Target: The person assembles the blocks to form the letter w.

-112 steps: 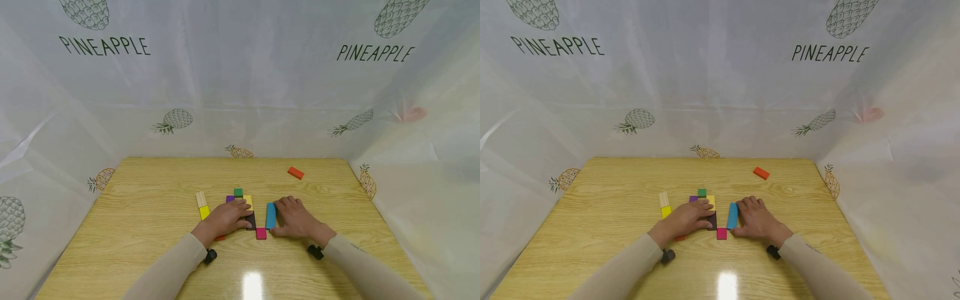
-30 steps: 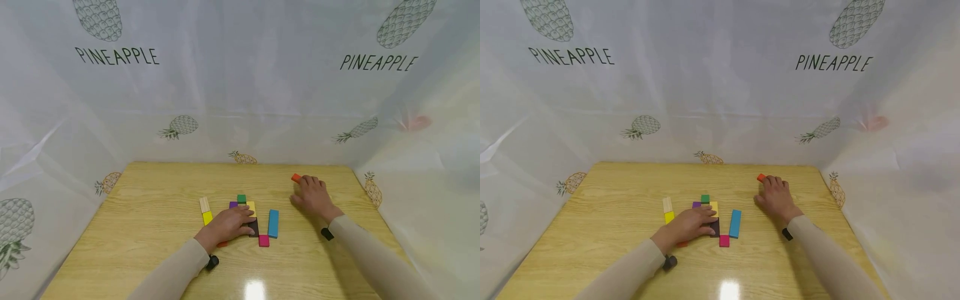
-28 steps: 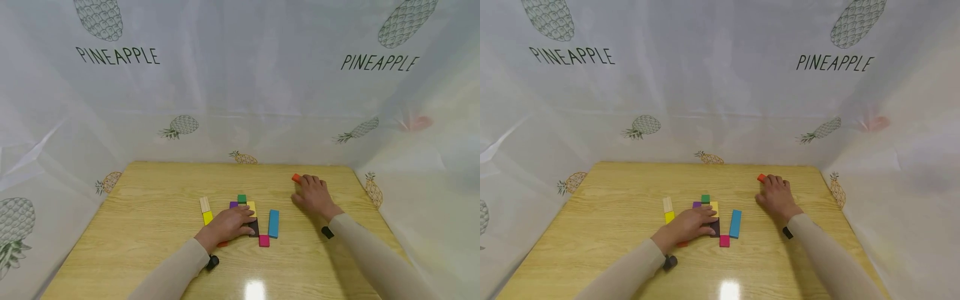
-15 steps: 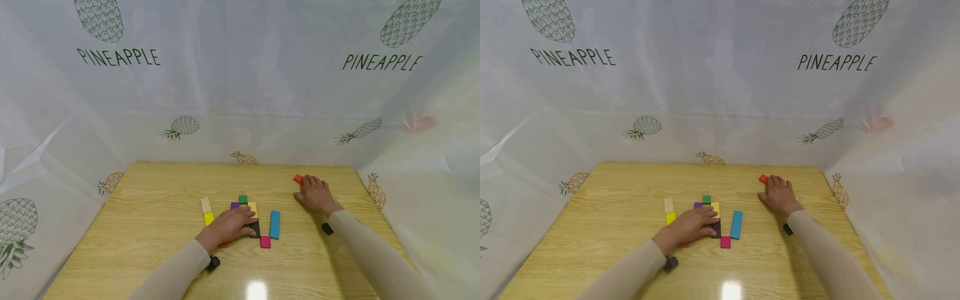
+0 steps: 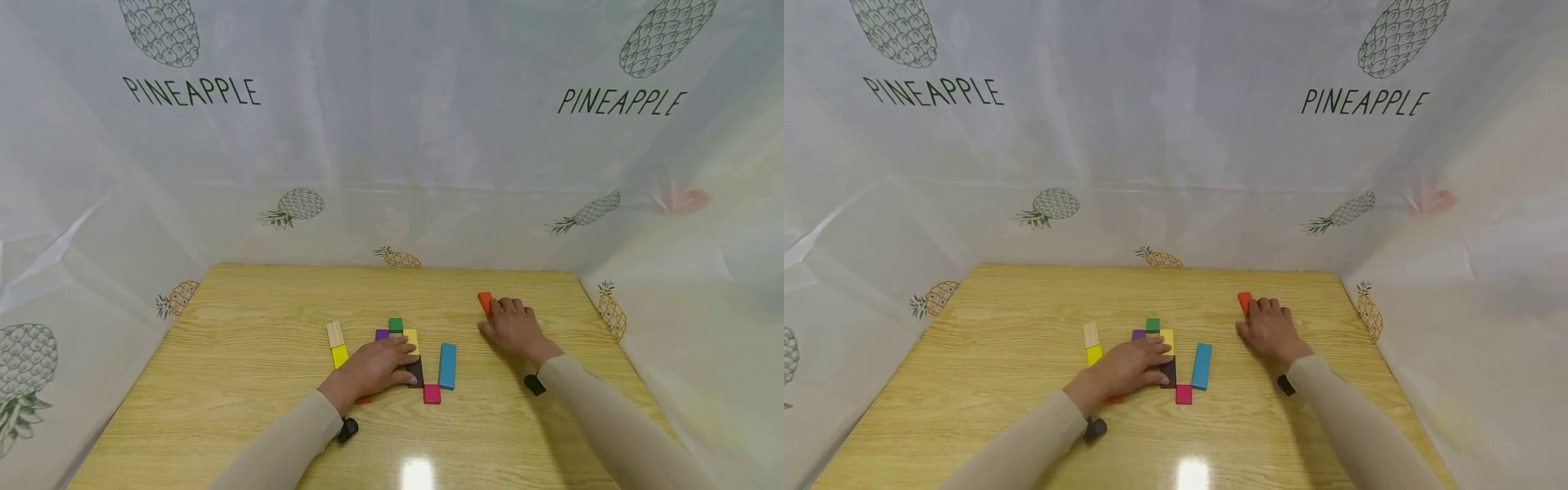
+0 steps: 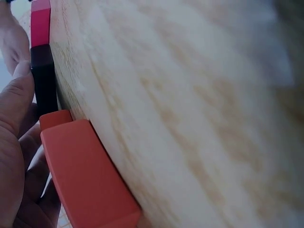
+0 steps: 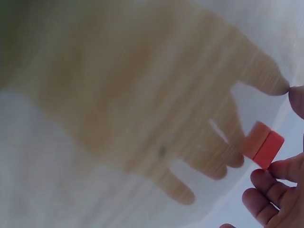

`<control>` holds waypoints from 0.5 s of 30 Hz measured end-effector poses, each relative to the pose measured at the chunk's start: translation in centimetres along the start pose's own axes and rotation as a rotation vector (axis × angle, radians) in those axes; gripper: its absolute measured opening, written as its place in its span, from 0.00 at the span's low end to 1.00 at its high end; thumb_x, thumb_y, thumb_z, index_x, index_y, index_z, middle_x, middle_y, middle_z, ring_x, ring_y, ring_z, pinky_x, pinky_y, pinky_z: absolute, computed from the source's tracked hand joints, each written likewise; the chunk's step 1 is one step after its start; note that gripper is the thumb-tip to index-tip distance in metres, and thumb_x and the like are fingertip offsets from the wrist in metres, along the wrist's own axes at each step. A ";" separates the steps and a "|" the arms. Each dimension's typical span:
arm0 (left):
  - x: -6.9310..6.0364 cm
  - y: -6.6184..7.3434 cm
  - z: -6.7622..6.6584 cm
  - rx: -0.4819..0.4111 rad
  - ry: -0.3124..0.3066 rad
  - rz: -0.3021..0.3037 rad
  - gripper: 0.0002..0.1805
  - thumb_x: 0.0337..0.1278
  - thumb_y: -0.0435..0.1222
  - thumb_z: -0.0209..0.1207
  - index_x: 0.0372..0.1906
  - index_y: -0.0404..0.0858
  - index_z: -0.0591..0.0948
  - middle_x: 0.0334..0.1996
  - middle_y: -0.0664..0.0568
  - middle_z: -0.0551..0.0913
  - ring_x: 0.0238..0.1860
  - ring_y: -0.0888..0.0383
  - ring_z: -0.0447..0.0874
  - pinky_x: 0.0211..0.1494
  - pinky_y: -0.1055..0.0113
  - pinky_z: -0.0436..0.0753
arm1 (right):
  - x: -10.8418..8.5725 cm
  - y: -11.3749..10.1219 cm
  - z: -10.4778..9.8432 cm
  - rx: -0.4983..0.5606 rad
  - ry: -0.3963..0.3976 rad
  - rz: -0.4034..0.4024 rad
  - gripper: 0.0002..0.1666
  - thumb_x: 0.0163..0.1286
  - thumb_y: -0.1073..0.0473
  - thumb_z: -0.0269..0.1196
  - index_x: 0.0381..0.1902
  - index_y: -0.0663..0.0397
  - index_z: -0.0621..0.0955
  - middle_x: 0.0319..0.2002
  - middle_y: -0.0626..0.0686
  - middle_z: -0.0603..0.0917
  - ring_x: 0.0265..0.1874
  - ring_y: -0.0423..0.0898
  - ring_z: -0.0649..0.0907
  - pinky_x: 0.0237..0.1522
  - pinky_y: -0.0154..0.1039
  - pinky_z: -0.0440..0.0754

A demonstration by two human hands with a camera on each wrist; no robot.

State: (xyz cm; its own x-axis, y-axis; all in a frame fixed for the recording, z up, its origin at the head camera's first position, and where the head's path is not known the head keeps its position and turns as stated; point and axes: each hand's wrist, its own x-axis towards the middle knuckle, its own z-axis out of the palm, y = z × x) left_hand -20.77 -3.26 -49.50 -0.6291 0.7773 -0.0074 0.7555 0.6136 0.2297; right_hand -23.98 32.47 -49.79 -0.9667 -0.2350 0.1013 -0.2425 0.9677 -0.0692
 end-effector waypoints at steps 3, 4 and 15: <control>-0.1 0.0 0.0 -0.003 -0.001 -0.003 0.30 0.75 0.58 0.57 0.73 0.49 0.80 0.74 0.57 0.77 0.80 0.54 0.67 0.80 0.56 0.71 | -0.6 -0.9 0.0 -0.014 0.019 -0.020 0.37 0.81 0.43 0.58 0.68 0.71 0.72 0.60 0.71 0.77 0.61 0.70 0.74 0.57 0.72 0.75; -0.1 0.0 0.0 -0.003 -0.002 -0.004 0.30 0.75 0.58 0.57 0.73 0.49 0.80 0.74 0.57 0.77 0.80 0.54 0.67 0.80 0.56 0.71 | -0.8 -1.2 0.0 -0.025 0.032 -0.035 0.35 0.80 0.44 0.59 0.66 0.71 0.74 0.59 0.70 0.78 0.59 0.70 0.75 0.56 0.71 0.76; -0.1 0.2 -0.2 0.000 -0.004 -0.012 0.30 0.75 0.58 0.57 0.73 0.49 0.80 0.74 0.57 0.77 0.80 0.55 0.66 0.80 0.57 0.71 | -0.9 -2.2 0.1 -0.040 0.136 -0.102 0.29 0.74 0.45 0.66 0.58 0.64 0.77 0.54 0.65 0.79 0.54 0.66 0.75 0.53 0.65 0.75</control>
State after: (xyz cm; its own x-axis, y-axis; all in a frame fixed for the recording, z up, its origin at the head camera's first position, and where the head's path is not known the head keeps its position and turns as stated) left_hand -20.58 -3.24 -49.31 -0.6370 0.7707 -0.0144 0.7481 0.6226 0.2296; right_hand -22.58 30.58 -49.85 -0.9165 -0.3204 0.2394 -0.3329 0.9429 -0.0126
